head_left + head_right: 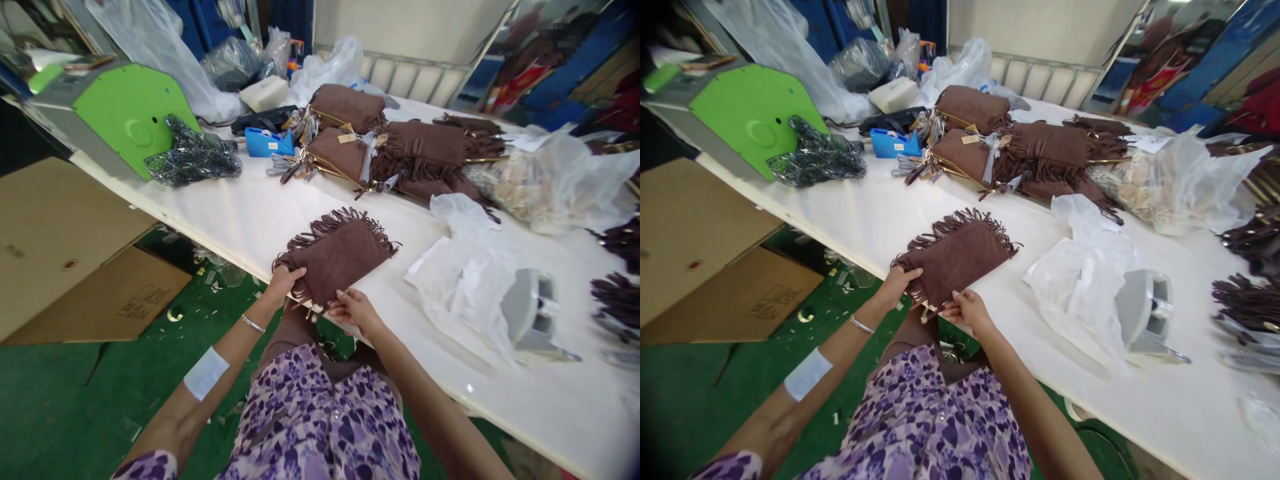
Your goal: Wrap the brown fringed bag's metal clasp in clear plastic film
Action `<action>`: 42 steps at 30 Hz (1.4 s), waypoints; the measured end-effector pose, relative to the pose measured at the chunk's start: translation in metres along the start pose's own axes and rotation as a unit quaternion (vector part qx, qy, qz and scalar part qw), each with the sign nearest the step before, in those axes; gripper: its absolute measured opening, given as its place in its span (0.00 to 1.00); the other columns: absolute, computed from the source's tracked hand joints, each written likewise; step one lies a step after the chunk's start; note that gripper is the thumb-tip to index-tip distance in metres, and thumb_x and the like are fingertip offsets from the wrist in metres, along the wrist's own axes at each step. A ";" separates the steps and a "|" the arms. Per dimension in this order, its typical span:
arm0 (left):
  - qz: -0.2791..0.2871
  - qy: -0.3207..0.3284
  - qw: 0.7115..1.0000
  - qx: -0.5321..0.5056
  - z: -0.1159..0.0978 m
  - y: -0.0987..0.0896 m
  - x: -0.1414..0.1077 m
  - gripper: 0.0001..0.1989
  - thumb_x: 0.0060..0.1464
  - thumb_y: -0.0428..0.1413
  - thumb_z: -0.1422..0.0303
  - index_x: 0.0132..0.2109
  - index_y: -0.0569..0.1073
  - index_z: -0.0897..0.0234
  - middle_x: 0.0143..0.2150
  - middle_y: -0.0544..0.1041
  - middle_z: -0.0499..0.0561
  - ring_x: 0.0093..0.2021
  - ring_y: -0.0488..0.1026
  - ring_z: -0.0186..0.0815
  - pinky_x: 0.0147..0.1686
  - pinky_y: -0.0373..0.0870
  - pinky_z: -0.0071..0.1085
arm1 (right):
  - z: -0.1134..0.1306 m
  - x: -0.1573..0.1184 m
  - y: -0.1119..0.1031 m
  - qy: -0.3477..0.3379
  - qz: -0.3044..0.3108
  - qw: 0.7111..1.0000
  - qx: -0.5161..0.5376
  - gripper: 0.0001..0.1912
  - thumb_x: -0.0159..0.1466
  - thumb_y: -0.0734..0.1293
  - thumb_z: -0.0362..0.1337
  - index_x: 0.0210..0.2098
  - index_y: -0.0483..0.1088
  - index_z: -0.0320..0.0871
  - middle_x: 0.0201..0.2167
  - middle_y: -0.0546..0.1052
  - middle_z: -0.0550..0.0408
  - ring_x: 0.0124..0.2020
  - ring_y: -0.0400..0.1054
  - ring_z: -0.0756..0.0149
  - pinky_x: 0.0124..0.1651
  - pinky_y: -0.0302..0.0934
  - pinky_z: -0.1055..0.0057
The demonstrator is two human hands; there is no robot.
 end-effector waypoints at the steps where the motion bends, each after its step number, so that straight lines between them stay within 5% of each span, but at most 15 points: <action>1: 0.006 -0.001 1.000 0.028 0.002 -0.002 0.002 0.24 0.38 0.70 0.65 0.42 0.76 0.72 0.40 0.79 0.60 0.45 0.75 0.49 0.50 0.70 0.43 | -0.002 0.003 0.000 -0.005 -0.010 1.000 -0.018 0.13 0.64 0.67 0.42 0.31 0.63 0.40 0.26 0.78 0.49 0.22 0.71 0.71 0.21 0.65 0.79; 6: 0.111 0.011 0.986 0.125 0.005 -0.001 0.000 0.24 0.43 0.67 0.61 0.46 0.75 0.71 0.44 0.78 0.61 0.44 0.74 0.49 0.47 0.70 0.42 | 0.001 0.014 -0.002 -0.027 -0.026 0.998 -0.055 0.15 0.60 0.71 0.43 0.32 0.63 0.40 0.29 0.78 0.48 0.24 0.72 0.70 0.19 0.63 0.81; 12: 0.065 0.064 0.962 0.256 0.001 0.000 0.012 0.14 0.48 0.63 0.65 0.40 0.74 0.69 0.33 0.78 0.55 0.34 0.74 0.42 0.34 0.70 0.33 | 0.011 0.025 0.003 -0.034 -0.055 0.996 -0.058 0.11 0.59 0.71 0.36 0.32 0.64 0.38 0.22 0.75 0.53 0.18 0.67 0.73 0.16 0.60 0.81; 17: 0.102 0.017 0.931 0.351 0.000 0.004 0.028 0.14 0.52 0.59 0.60 0.30 0.69 0.67 0.18 0.69 0.49 0.17 0.65 0.35 0.17 0.59 0.28 | 0.017 0.035 0.004 -0.031 -0.060 0.997 -0.041 0.09 0.60 0.70 0.35 0.30 0.65 0.38 0.19 0.73 0.55 0.17 0.65 0.73 0.17 0.61 0.79; 24: 0.256 -0.011 0.955 0.148 0.005 0.012 0.008 0.23 0.50 0.61 0.50 0.38 0.74 0.69 0.30 0.76 0.55 0.27 0.72 0.37 0.28 0.69 0.31 | 0.024 0.029 0.003 -0.032 0.035 0.998 0.043 0.13 0.58 0.71 0.38 0.25 0.65 0.37 0.18 0.68 0.59 0.16 0.58 0.79 0.18 0.60 0.82; 34: 0.194 0.038 0.971 0.133 -0.007 0.024 -0.006 0.29 0.51 0.58 0.45 0.41 0.77 0.71 0.39 0.79 0.59 0.45 0.73 0.48 0.49 0.68 0.41 | 0.041 0.020 0.008 -0.055 0.062 0.994 0.075 0.16 0.54 0.74 0.42 0.24 0.65 0.37 0.16 0.66 0.60 0.15 0.55 0.79 0.18 0.59 0.80; 39: 0.199 -0.009 0.964 0.176 -0.010 0.026 -0.013 0.30 0.54 0.53 0.43 0.31 0.76 0.70 0.27 0.77 0.58 0.29 0.74 0.41 0.32 0.70 0.33 | 0.044 0.019 0.007 -0.075 0.036 0.995 0.059 0.19 0.52 0.75 0.44 0.25 0.64 0.39 0.15 0.66 0.61 0.14 0.55 0.79 0.17 0.56 0.80; 42: 0.232 -0.069 0.956 0.163 -0.010 0.021 -0.019 0.31 0.55 0.50 0.42 0.33 0.75 0.70 0.23 0.75 0.56 0.20 0.70 0.36 0.21 0.63 0.29 | 0.042 0.021 0.006 -0.090 0.016 0.995 0.051 0.20 0.51 0.75 0.45 0.25 0.61 0.40 0.15 0.66 0.62 0.14 0.56 0.78 0.17 0.54 0.81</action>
Point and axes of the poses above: each hand's wrist, its own x-axis towards the middle knuckle, its own y-axis out of the palm, z = x × y, the point moved 4 cm from there along x, towards the middle knuckle
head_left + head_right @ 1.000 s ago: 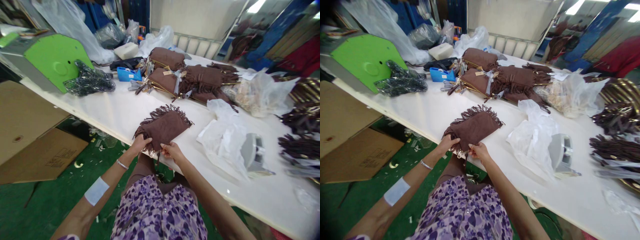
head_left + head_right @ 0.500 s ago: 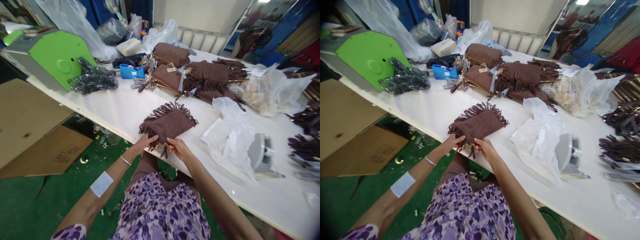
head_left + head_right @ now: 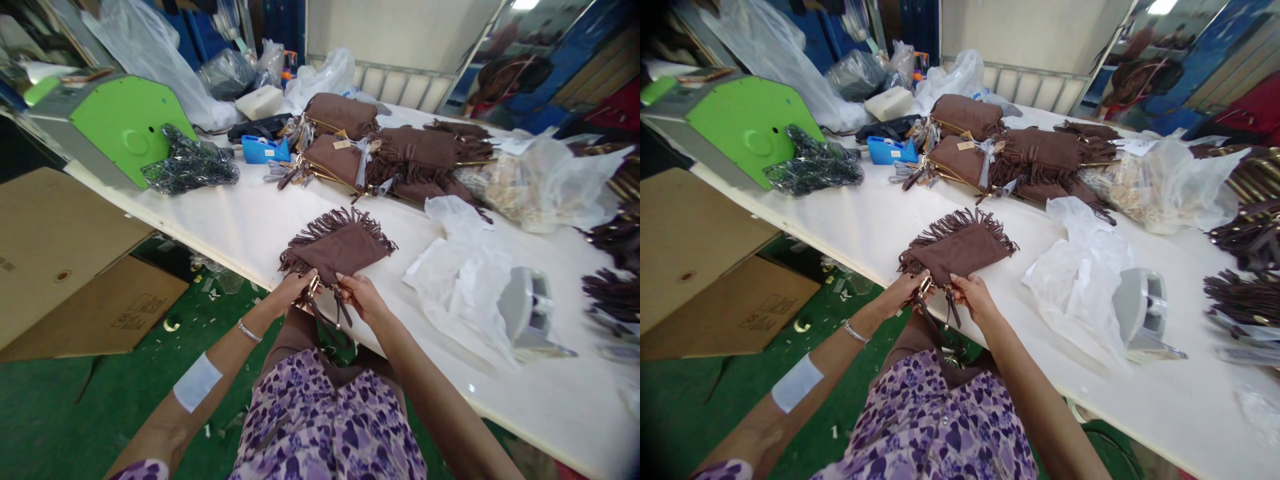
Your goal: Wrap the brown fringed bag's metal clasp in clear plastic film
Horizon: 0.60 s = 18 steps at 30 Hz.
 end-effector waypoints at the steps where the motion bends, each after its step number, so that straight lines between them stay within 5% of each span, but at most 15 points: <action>1: 0.012 -0.014 1.000 -0.004 0.002 -0.003 -0.002 0.32 0.55 0.49 0.41 0.34 0.74 0.70 0.23 0.74 0.56 0.18 0.68 0.34 0.18 0.61 0.28 | -0.002 0.001 -0.001 -0.003 -0.011 1.000 -0.009 0.20 0.52 0.74 0.44 0.26 0.60 0.41 0.15 0.67 0.62 0.14 0.57 0.78 0.17 0.54 0.81; 5: 0.023 -0.054 0.996 0.062 0.020 -0.025 -0.009 0.32 0.55 0.47 0.41 0.36 0.73 0.70 0.23 0.74 0.55 0.16 0.65 0.31 0.17 0.56 0.25 | -0.017 0.008 -0.006 0.011 -0.068 0.995 -0.066 0.14 0.58 0.69 0.40 0.29 0.59 0.42 0.15 0.69 0.61 0.16 0.62 0.75 0.21 0.61 0.79; 7: -0.027 -0.039 0.986 0.162 0.026 -0.039 -0.012 0.27 0.58 0.48 0.45 0.36 0.72 0.67 0.25 0.75 0.54 0.19 0.68 0.34 0.20 0.60 0.27 | -0.023 0.011 -0.008 0.022 -0.082 0.993 -0.084 0.12 0.60 0.68 0.38 0.30 0.59 0.42 0.15 0.70 0.60 0.16 0.63 0.74 0.22 0.63 0.77; 9: -0.140 0.014 0.943 0.302 0.020 -0.050 -0.018 0.20 0.60 0.49 0.52 0.37 0.72 0.65 0.28 0.76 0.53 0.25 0.72 0.38 0.26 0.65 0.31 | -0.027 0.013 -0.009 0.029 -0.084 0.991 -0.096 0.11 0.60 0.68 0.37 0.30 0.60 0.42 0.16 0.70 0.59 0.16 0.63 0.73 0.21 0.63 0.76; 12: -0.292 0.149 0.837 0.439 -0.005 -0.045 -0.031 0.12 0.62 0.49 0.62 0.47 0.71 0.62 0.40 0.76 0.54 0.41 0.74 0.42 0.41 0.70 0.37 | -0.028 0.015 -0.009 0.037 -0.071 0.990 -0.114 0.12 0.58 0.69 0.39 0.31 0.62 0.41 0.19 0.72 0.57 0.17 0.65 0.72 0.20 0.62 0.76; 14: -0.293 0.243 0.795 0.473 -0.018 -0.028 -0.033 0.14 0.63 0.48 0.66 0.54 0.68 0.62 0.51 0.72 0.56 0.52 0.69 0.44 0.53 0.66 0.40 | -0.027 0.014 -0.008 0.023 -0.062 0.989 -0.136 0.15 0.56 0.71 0.41 0.34 0.62 0.41 0.22 0.73 0.57 0.19 0.66 0.71 0.20 0.62 0.76; 18: -0.180 0.325 0.761 0.531 -0.015 0.006 -0.017 0.21 0.62 0.49 0.67 0.61 0.64 0.61 0.64 0.59 0.59 0.64 0.55 0.49 0.63 0.55 0.49 | -0.026 0.003 -0.007 -0.028 -0.058 0.958 -0.280 0.24 0.51 0.74 0.42 0.41 0.60 0.44 0.25 0.72 0.61 0.22 0.67 0.69 0.23 0.61 0.74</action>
Point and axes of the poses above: each hand's wrist, its own x-axis towards the middle knuckle, its own y-axis out of the palm, z = x × y, the point moved 4 cm from there along x, towards the middle knuckle
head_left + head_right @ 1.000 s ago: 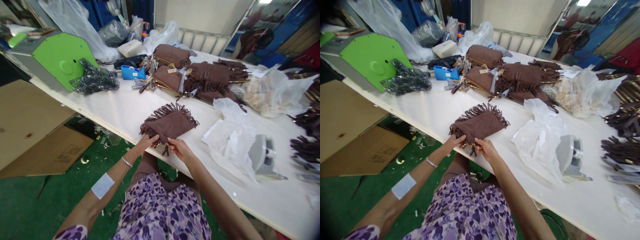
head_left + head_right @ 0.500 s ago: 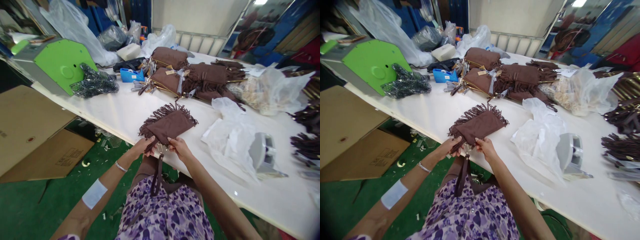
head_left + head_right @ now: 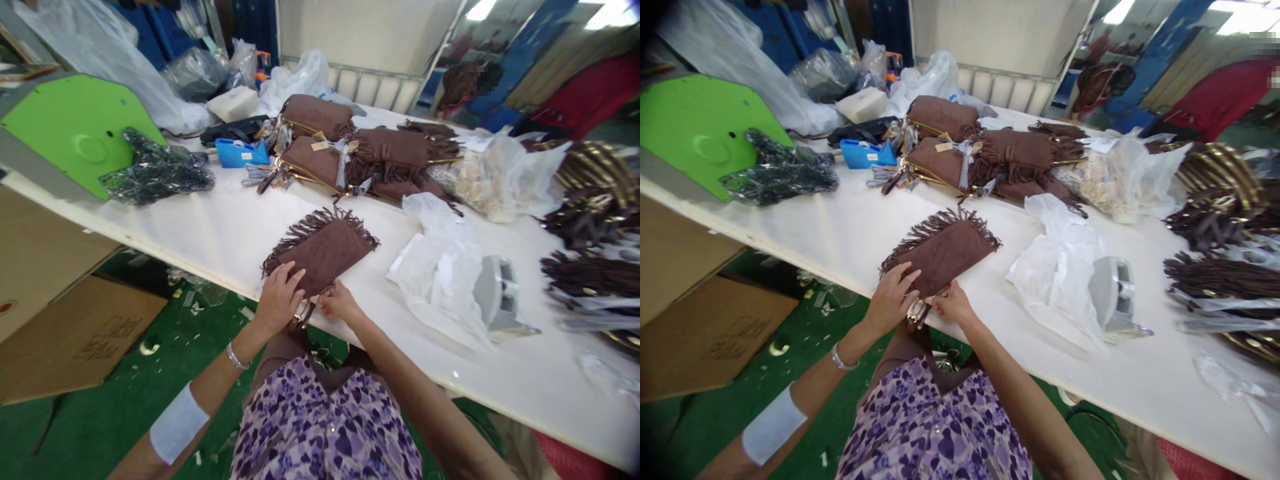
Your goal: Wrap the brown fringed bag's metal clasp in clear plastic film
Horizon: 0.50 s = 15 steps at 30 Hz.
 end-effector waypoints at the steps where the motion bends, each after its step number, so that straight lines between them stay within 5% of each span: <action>1: 0.019 0.017 1.000 0.002 0.000 0.010 0.000 0.22 0.61 0.50 0.65 0.62 0.63 0.61 0.66 0.57 0.59 0.65 0.53 0.51 0.63 0.54 0.51 | 0.000 -0.004 0.000 -0.014 -0.008 0.998 -0.060 0.25 0.51 0.74 0.41 0.42 0.60 0.44 0.26 0.72 0.61 0.24 0.68 0.68 0.25 0.60 0.73; 5: 0.056 0.075 0.995 0.021 0.019 0.044 0.004 0.23 0.62 0.48 0.60 0.62 0.63 0.62 0.68 0.53 0.60 0.68 0.46 0.56 0.62 0.53 0.57 | 0.001 -0.017 -0.006 -0.066 -0.065 0.957 -0.274 0.27 0.54 0.69 0.35 0.51 0.60 0.43 0.32 0.76 0.56 0.35 0.71 0.62 0.35 0.59 0.70; 9: 0.071 0.129 0.988 0.037 0.044 0.058 0.022 0.24 0.64 0.45 0.58 0.63 0.62 0.62 0.68 0.53 0.60 0.68 0.45 0.56 0.61 0.54 0.58 | 0.003 -0.039 -0.028 -0.096 -0.078 0.948 -0.295 0.18 0.60 0.66 0.37 0.50 0.64 0.45 0.33 0.77 0.56 0.37 0.70 0.63 0.37 0.57 0.71; 12: 0.086 0.168 0.981 0.050 0.054 0.058 0.038 0.24 0.64 0.44 0.59 0.62 0.64 0.63 0.66 0.58 0.60 0.68 0.48 0.53 0.62 0.53 0.57 | 0.004 -0.065 -0.067 -0.136 -0.141 0.947 -0.256 0.08 0.64 0.63 0.40 0.41 0.70 0.46 0.35 0.77 0.57 0.36 0.70 0.67 0.39 0.56 0.73; 15: 0.088 0.185 0.977 0.056 0.059 0.061 0.054 0.21 0.63 0.44 0.61 0.60 0.66 0.62 0.64 0.63 0.58 0.67 0.51 0.51 0.63 0.51 0.58 | -0.004 -0.087 -0.124 -0.134 -0.249 0.934 -0.219 0.09 0.66 0.61 0.41 0.37 0.71 0.46 0.32 0.77 0.58 0.33 0.69 0.68 0.38 0.57 0.74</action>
Point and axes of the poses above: each hand's wrist, its own x-axis towards the middle knuckle, its own y-axis out of the palm, z = x × y, the point moved 4 cm from there along x, towards the middle knuckle
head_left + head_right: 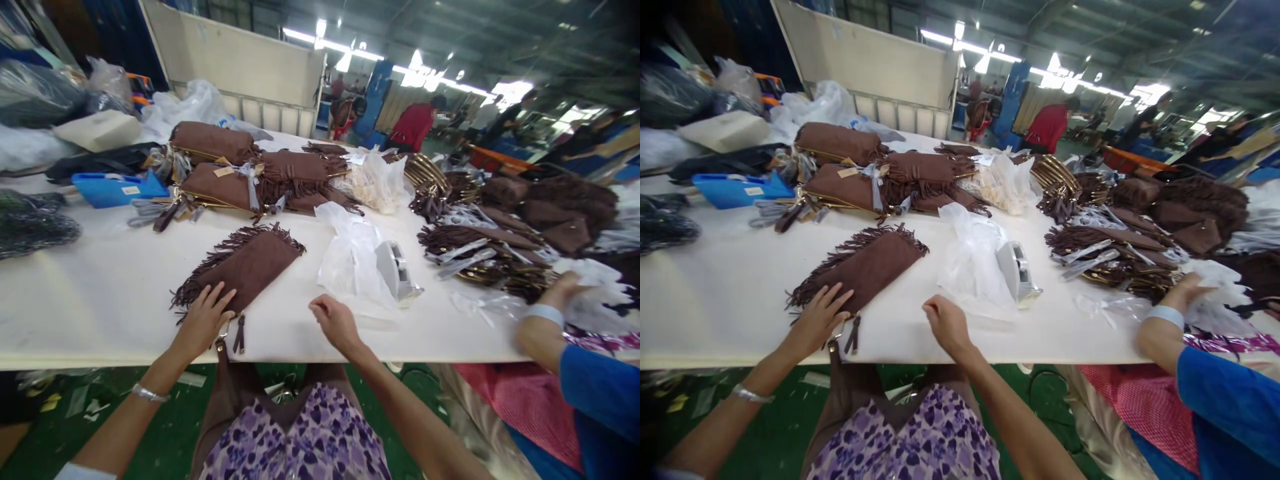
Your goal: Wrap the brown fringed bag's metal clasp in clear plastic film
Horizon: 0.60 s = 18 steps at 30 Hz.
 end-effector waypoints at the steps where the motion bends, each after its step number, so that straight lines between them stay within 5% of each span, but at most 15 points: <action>1: -0.009 -0.012 1.000 0.006 0.002 0.000 0.004 0.21 0.63 0.45 0.62 0.60 0.66 0.63 0.64 0.63 0.59 0.67 0.51 0.52 0.63 0.52 0.58 | -0.013 0.002 -0.016 0.024 -0.024 0.999 0.001 0.09 0.65 0.61 0.41 0.36 0.71 0.45 0.30 0.76 0.58 0.31 0.69 0.68 0.36 0.57 0.74; 6: -0.078 -0.064 0.995 0.025 -0.019 -0.012 0.012 0.20 0.63 0.45 0.64 0.55 0.69 0.71 0.61 0.64 0.66 0.65 0.54 0.54 0.63 0.54 0.56 | -0.080 0.020 -0.077 0.119 -0.079 0.990 -0.012 0.14 0.64 0.62 0.46 0.35 0.71 0.43 0.26 0.76 0.57 0.27 0.70 0.67 0.36 0.61 0.71; 11: -0.093 -0.045 0.995 -0.010 -0.071 -0.031 0.010 0.16 0.63 0.45 0.66 0.53 0.70 0.68 0.61 0.65 0.62 0.66 0.52 0.51 0.63 0.57 0.53 | -0.114 0.040 -0.113 0.086 -0.232 0.957 -0.154 0.20 0.65 0.56 0.37 0.55 0.64 0.36 0.49 0.73 0.41 0.49 0.69 0.57 0.50 0.61 0.63; 18: -0.102 -0.026 0.994 -0.041 -0.105 -0.032 0.007 0.14 0.63 0.45 0.67 0.52 0.70 0.62 0.59 0.69 0.57 0.64 0.58 0.48 0.60 0.65 0.51 | -0.122 0.059 -0.094 0.008 -0.042 0.926 -0.375 0.25 0.62 0.55 0.24 0.59 0.60 0.36 0.59 0.63 0.39 0.56 0.63 0.56 0.54 0.60 0.63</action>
Point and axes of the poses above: each hand's wrist, its own x-axis towards the middle knuckle, its own y-axis out of the palm, z = x × y, the point moved 4 cm from there along x, towards the middle knuckle
